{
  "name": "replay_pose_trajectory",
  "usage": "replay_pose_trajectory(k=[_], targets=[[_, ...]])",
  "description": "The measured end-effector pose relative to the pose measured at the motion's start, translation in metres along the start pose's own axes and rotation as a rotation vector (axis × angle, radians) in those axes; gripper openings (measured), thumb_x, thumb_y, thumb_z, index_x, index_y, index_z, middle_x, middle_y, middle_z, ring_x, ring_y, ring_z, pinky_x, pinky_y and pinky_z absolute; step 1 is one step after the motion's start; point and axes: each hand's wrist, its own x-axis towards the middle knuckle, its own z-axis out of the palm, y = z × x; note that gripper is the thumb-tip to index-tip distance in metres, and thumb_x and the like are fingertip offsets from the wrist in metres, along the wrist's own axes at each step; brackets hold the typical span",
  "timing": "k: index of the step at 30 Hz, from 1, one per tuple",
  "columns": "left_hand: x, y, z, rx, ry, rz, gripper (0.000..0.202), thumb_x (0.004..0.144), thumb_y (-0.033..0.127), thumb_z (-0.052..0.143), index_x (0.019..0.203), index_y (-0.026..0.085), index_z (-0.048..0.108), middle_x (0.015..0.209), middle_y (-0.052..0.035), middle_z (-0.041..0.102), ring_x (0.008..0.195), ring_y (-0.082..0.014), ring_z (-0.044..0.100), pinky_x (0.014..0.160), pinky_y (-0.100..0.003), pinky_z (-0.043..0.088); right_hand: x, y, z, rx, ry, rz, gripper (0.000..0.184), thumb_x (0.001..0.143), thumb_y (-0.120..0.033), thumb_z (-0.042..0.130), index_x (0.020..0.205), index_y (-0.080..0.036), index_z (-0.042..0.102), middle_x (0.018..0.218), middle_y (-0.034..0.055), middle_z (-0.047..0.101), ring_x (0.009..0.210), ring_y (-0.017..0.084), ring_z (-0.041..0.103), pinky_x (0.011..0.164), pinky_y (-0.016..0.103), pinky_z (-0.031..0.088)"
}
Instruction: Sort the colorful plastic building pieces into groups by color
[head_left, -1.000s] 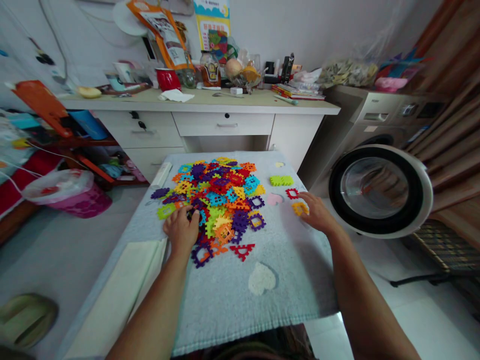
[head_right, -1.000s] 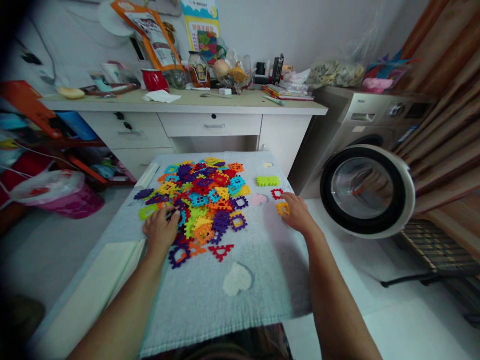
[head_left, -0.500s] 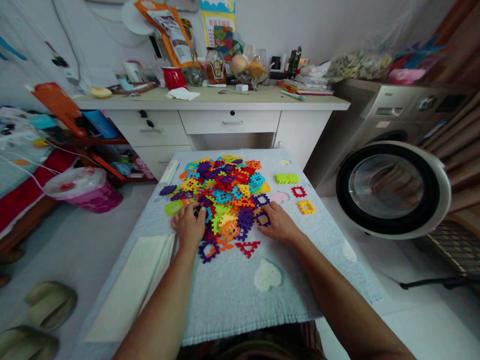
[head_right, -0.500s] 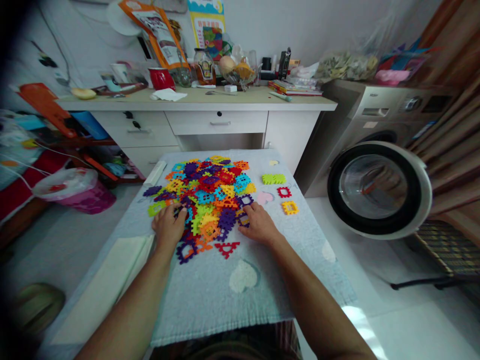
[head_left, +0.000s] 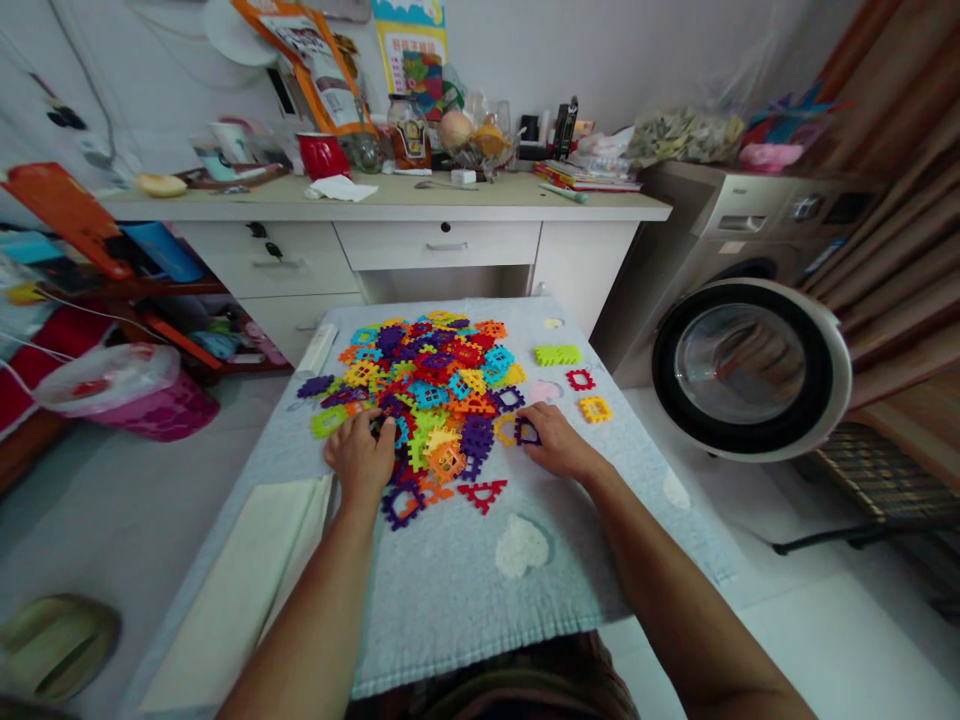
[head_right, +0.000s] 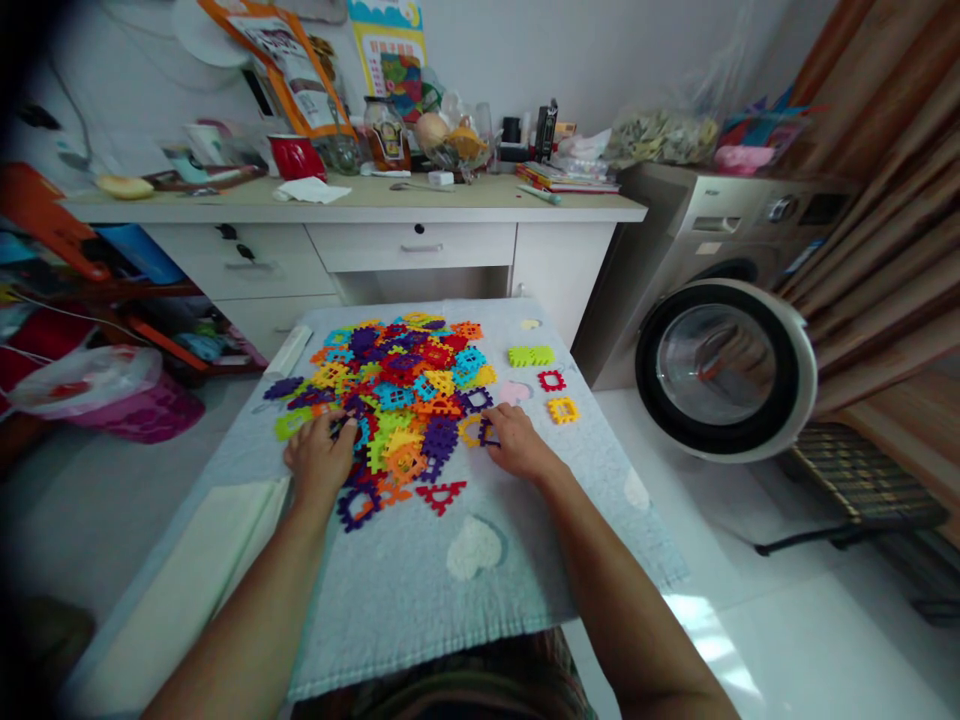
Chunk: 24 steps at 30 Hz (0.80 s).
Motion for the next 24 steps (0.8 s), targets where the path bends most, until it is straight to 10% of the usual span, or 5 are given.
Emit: replay_pose_trajectory(k=[10,24], targets=[[0.001,-0.003,0.004,-0.006,0.015,0.018,0.042,0.093,0.046,0.047,0.123,0.023,0.066,0.128,-0.0142,0.063,0.126,-0.0325,0.050,0.111,-0.050,0.031,-0.070,0.069,-0.056,-0.092,0.160,0.130,0.068,0.068,-0.003,0.049,0.134,-0.019,0.059,0.137,0.0124,0.063,0.130,0.029,0.054,0.114,0.049,0.037],[0.001,-0.001,0.002,0.011,0.011,0.024,0.042,0.093,0.045,0.048,0.122,0.022,0.067,0.127,-0.0139,0.064,0.124,-0.0328,0.051,0.110,-0.050,0.032,-0.094,0.086,-0.025,-0.065,0.199,0.246,0.056,0.068,0.000,0.048,0.119,-0.018,0.067,0.128,0.0128,0.059,0.121,0.024,0.058,0.111,0.039,0.043]])
